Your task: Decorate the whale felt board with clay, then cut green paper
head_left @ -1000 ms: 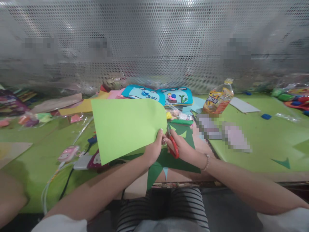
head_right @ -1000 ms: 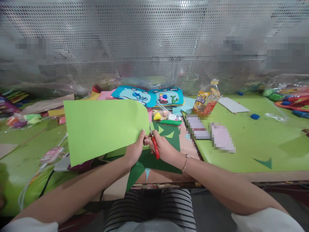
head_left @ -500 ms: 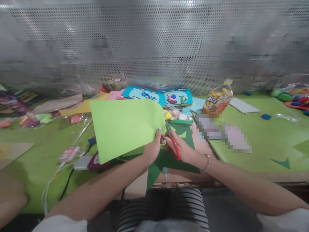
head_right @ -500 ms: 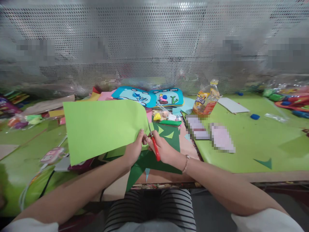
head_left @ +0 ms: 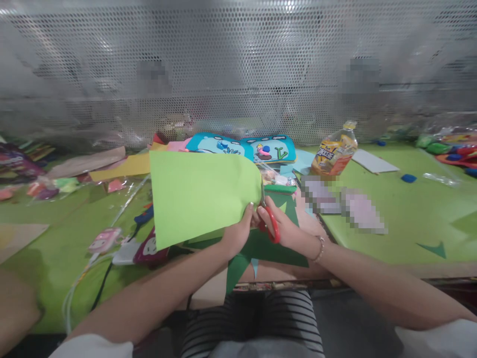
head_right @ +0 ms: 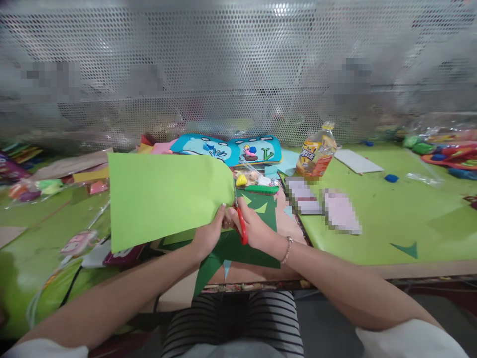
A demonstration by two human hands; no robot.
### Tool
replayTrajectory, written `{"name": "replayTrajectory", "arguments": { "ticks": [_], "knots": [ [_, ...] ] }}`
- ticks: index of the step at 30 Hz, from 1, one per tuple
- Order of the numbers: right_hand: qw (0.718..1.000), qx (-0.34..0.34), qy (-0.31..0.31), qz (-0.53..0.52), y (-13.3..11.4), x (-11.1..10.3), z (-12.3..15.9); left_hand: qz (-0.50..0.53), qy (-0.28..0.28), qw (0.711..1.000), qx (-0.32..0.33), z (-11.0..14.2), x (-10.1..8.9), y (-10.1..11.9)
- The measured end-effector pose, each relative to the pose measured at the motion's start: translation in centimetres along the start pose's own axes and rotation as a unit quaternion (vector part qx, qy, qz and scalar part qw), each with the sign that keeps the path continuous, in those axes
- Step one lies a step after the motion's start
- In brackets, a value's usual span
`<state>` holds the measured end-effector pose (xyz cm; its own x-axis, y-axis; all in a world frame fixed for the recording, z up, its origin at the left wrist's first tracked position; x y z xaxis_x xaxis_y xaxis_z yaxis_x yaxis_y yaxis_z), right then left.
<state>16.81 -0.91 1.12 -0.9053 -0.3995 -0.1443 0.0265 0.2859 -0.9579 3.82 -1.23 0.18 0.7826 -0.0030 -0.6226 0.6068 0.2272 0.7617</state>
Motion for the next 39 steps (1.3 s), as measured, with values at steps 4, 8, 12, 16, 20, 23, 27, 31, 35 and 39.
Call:
{"name": "replayTrajectory", "arguments": {
  "ticks": [4, 8, 12, 16, 20, 23, 27, 31, 35, 39],
  "knots": [
    [1.000, -0.001, 0.001, -0.017, 0.24, -0.13, -0.13, 0.009, -0.035, 0.997, 0.061, 0.32, 0.22, 0.45],
    [1.000, -0.001, 0.012, -0.015, 0.40, -0.20, -0.21, 0.010, -0.044, 0.998, 0.049, 0.63, 0.07, 0.54],
    [1.000, -0.003, 0.022, -0.008, 0.33, -0.28, -0.18, 0.022, -0.035, 0.995, 0.087, 0.62, 0.02, 0.85],
    [1.000, -0.009, 0.015, -0.002, 0.24, -0.29, -0.16, 0.021, -0.033, 0.996, 0.083, 0.46, 0.15, 0.63],
    [1.000, -0.010, 0.014, 0.002, 0.19, -0.31, -0.16, 0.018, -0.032, 0.997, 0.072, 0.41, 0.23, 0.42],
    [1.000, -0.006, 0.018, 0.011, 0.08, -0.34, -0.16, 0.022, -0.031, 0.994, 0.100, 0.45, 0.20, 0.65],
    [1.000, -0.005, 0.021, 0.014, -0.29, -0.35, -0.12, 0.027, -0.046, 0.994, 0.097, 0.42, 0.27, 0.60],
    [1.000, -0.008, 0.019, 0.013, -0.55, -0.32, -0.09, 0.026, -0.022, 0.990, 0.136, 0.54, 0.03, 0.91],
    [1.000, -0.004, 0.021, 0.012, -0.05, -0.38, -0.16, 0.016, -0.029, 0.992, 0.121, 0.62, 0.03, 0.91],
    [0.999, -0.009, 0.025, 0.020, 0.44, -0.47, -0.21, 0.012, -0.033, 0.995, 0.099, 0.53, 0.09, 0.73]
  ]
}}
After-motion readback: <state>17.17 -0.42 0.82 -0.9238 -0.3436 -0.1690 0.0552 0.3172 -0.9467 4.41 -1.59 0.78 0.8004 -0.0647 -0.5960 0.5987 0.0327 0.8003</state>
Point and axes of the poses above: each hand's wrist, its own z-axis away from the middle knuckle, its own x-axis out of the palm, y = z × x, the point moved 4 cm from there along -z, towards the middle knuckle, and after that the axes turned 10 degrees about -z, right-handed, at the moved point
